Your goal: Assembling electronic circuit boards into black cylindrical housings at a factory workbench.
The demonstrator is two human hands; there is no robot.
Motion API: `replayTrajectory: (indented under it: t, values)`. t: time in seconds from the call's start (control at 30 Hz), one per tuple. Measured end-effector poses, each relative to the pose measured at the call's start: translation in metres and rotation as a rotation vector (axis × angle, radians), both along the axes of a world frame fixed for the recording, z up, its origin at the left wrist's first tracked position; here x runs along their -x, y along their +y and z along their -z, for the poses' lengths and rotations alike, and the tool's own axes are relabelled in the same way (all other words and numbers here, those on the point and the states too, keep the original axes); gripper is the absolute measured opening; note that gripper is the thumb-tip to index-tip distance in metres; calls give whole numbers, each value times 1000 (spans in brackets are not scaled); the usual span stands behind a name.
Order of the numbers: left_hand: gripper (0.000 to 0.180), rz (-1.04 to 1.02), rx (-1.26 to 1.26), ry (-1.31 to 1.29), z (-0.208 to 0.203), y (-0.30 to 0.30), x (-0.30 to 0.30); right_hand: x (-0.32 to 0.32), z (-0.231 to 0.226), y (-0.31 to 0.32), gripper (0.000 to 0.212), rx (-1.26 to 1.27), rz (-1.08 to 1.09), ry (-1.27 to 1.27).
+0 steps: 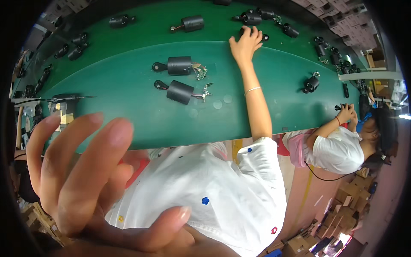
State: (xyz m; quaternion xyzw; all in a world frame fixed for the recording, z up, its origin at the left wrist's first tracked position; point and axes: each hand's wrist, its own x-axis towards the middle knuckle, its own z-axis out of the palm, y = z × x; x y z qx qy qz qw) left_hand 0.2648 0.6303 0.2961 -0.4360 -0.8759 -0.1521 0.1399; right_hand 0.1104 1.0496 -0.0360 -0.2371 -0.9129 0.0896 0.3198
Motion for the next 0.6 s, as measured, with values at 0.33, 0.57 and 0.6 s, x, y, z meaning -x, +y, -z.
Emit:
replayTrajectory:
  t: [0.33,0.57,0.6]
  values:
    - [35,37,-100,-58,16,7,8,-55,-34,-101,57,300,-406,82]
    - [38,-51,-57,-89,19,0,12,-60,-39,-134,63,639,-706,-55]
    - [38,-68,-52,-92,17,0,10,-61,-40,-134,63,636,-712,-56]
